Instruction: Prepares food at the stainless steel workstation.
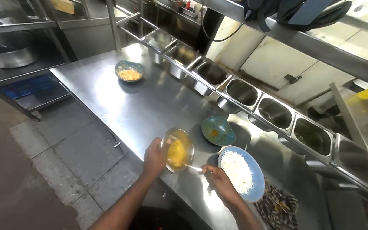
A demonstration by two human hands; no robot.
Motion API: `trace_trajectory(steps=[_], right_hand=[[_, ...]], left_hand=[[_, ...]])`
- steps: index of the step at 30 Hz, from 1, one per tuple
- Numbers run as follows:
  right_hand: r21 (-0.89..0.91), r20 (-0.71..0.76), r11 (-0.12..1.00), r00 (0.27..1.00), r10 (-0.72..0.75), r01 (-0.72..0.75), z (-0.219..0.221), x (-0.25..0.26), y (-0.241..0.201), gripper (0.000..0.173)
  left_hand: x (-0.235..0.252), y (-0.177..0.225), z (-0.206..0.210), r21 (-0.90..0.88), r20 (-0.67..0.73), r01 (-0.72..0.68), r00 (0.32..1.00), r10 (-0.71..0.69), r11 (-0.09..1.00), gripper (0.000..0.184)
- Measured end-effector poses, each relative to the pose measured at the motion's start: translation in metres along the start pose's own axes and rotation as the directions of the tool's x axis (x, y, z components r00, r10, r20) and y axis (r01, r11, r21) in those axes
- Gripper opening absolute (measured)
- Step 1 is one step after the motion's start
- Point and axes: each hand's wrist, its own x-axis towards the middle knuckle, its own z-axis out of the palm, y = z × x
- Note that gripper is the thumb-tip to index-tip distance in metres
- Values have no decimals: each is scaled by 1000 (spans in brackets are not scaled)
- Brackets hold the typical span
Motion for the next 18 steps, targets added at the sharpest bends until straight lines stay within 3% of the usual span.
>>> trace_trajectory(steps=[4, 6, 9, 15, 18], right_hand=[[-19, 25, 1000, 1000, -10, 11, 0, 1, 0, 24], [12, -48, 1000, 999, -26, 26, 2, 3, 3, 24], [17, 10, 1000, 1000, -21, 20, 1, 1, 4, 24], [106, -82, 994, 996, -21, 30, 8, 0, 11, 23], [45, -90, 999, 996, -9, 13, 6, 0, 8, 24]], left_hand=[[1, 0, 0, -11, -2, -1, 1000, 1, 1000, 30], [1, 0, 0, -27, -1, 3, 1000, -3, 1000, 30], [1, 0, 0, -33, 3, 10, 1000, -10, 999, 32], [2, 2, -1, -10, 16, 20, 1000, -20, 1000, 32], [2, 1, 0, -6, 11, 14, 1000, -14, 1000, 31]])
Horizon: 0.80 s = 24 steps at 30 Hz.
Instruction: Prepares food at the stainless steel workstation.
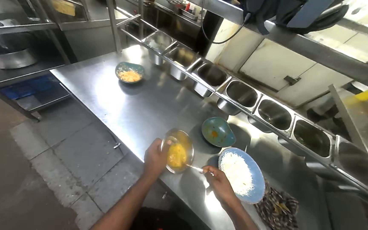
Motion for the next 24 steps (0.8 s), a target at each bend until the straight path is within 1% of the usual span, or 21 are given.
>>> trace_trajectory(steps=[1, 3, 4, 5, 6, 7, 8, 10, 11, 12, 13, 15, 16, 17, 18, 20, 21, 22, 23, 24], right_hand=[[-1, 5, 1000, 1000, 3, -3, 0, -1, -1, 23], [42, 60, 999, 998, -9, 6, -1, -2, -4, 22], [36, 37, 999, 999, -18, 17, 0, 0, -6, 22], [-6, -4, 1000, 1000, -17, 17, 0, 1, -6, 23], [-72, -9, 997, 1000, -9, 8, -1, 1, -6, 25], [-105, 20, 994, 1000, -15, 17, -2, 2, -6, 26], [-88, 35, 995, 999, -37, 40, -1, 2, -6, 26], [-55, -41, 997, 997, -61, 58, 0, 3, -5, 26], [-93, -47, 995, 998, -46, 42, -2, 3, -4, 27], [-122, -5, 992, 999, -35, 34, -4, 3, -3, 26], [-117, 30, 992, 999, -43, 46, -3, 2, -2, 26], [-77, -26, 995, 998, -63, 61, 0, 1, -1, 26], [-97, -29, 994, 998, -48, 45, 0, 1, -2, 26], [-103, 11, 994, 999, -36, 37, -1, 0, -2, 26], [-72, 37, 996, 998, -44, 46, 1, -1, -1, 25], [-37, -22, 999, 999, -35, 34, 4, 0, -1, 25], [-63, -22, 998, 1000, -13, 12, 3, 0, -2, 25], [-64, 12, 998, 1000, -6, 6, 2, -1, -3, 25], [-38, 30, 999, 999, -12, 13, 3, -1, -2, 24], [-9, 2, 1000, 1000, -21, 21, 3, -1, 0, 24]], left_hand=[[-1, 0, 0, -1, 0, 1, 1000, -1, 1000, 32], [0, 2, -1, -4, 11, 12, 1000, -12, 1000, 32], [1, 3, -1, -5, 10, 15, 1000, -15, 1000, 32], [0, 2, -1, -2, 5, 11, 1000, -11, 1000, 32], [-1, 1, 0, 1, 5, 11, 1000, -11, 1000, 33], [0, 1, 0, 2, 4, 11, 1000, -11, 1000, 33], [0, 1, 0, 1, 5, 13, 1000, -13, 1000, 33], [0, 2, -1, -1, 5, 14, 1000, -14, 1000, 32], [-2, 2, 0, -1, 2, 14, 1000, -14, 1000, 31], [-3, 2, 0, -4, 3, 16, 1000, -16, 1000, 31], [-3, 2, 0, -6, 3, 16, 1000, -16, 1000, 31], [-1, 3, -1, -8, -1, 14, 1000, -14, 1000, 31], [-2, 2, 0, -11, -6, 12, 1000, -13, 1000, 30], [-3, 2, 0, -11, -9, 16, 1000, -16, 1000, 31], [-3, 2, 0, -8, -7, 23, 1000, -23, 1000, 31], [-2, 3, 0, -5, -4, 29, 1000, -29, 1000, 30], [-3, 3, 0, -5, -4, 27, 1000, -27, 1000, 30], [-3, 2, 0, -10, -6, 22, 1000, -22, 1000, 31], [-3, 0, 0, -18, -10, 18, 1000, -18, 1000, 31], [-3, -1, 0, -27, -11, 17, 1000, -17, 1000, 30]])
